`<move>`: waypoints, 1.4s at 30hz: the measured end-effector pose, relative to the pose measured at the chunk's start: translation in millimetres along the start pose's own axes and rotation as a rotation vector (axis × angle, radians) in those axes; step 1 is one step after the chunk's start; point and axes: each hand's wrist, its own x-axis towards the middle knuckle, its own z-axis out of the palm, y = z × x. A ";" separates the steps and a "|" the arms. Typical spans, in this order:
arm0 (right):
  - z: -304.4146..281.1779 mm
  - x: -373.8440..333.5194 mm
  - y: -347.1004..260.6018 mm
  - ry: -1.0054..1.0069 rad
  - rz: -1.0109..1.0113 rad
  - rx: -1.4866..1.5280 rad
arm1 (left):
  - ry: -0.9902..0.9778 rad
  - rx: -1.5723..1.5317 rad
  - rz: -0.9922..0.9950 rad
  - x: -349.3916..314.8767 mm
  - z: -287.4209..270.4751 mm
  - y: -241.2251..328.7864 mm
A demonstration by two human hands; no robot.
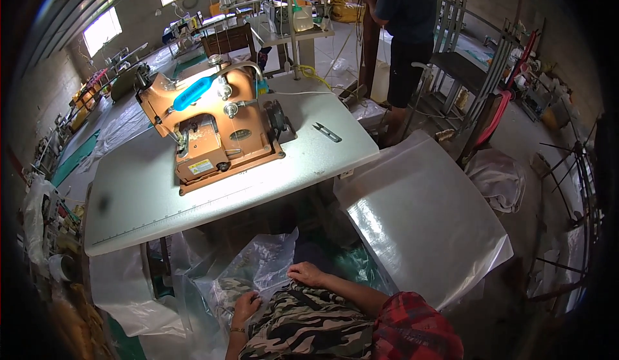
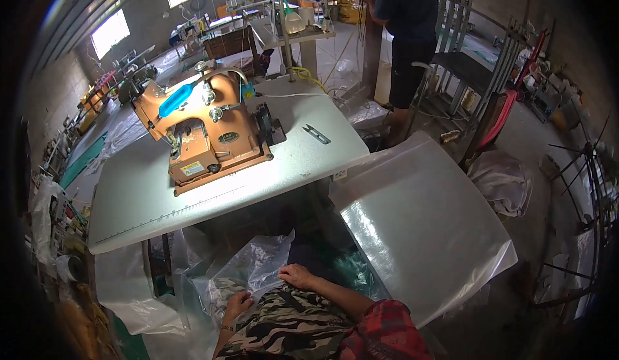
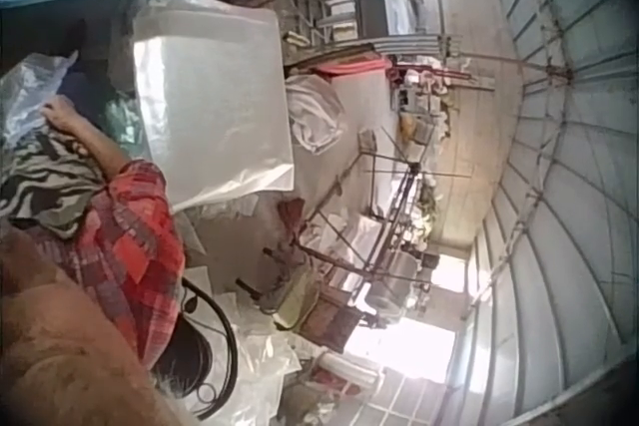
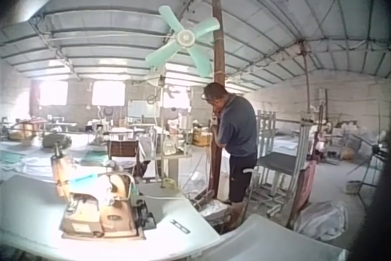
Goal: The person sews clear plastic sheets using an industrial sewing machine.
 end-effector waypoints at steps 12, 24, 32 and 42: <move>-2.1 0.4 -2.6 0.005 -0.019 -0.011 | -0.002 0.012 0.005 0.8 0.6 -2.8; -1.8 -0.9 -3.9 0.016 -0.011 -0.006 | -0.001 0.044 -0.006 1.0 1.9 -6.3; 0.7 2.1 3.8 0.029 -0.051 -0.027 | -0.002 0.027 0.022 0.8 -2.3 0.8; -4.9 -1.1 -3.7 0.007 -0.006 -0.013 | -0.044 0.074 -0.011 5.6 -0.2 -6.8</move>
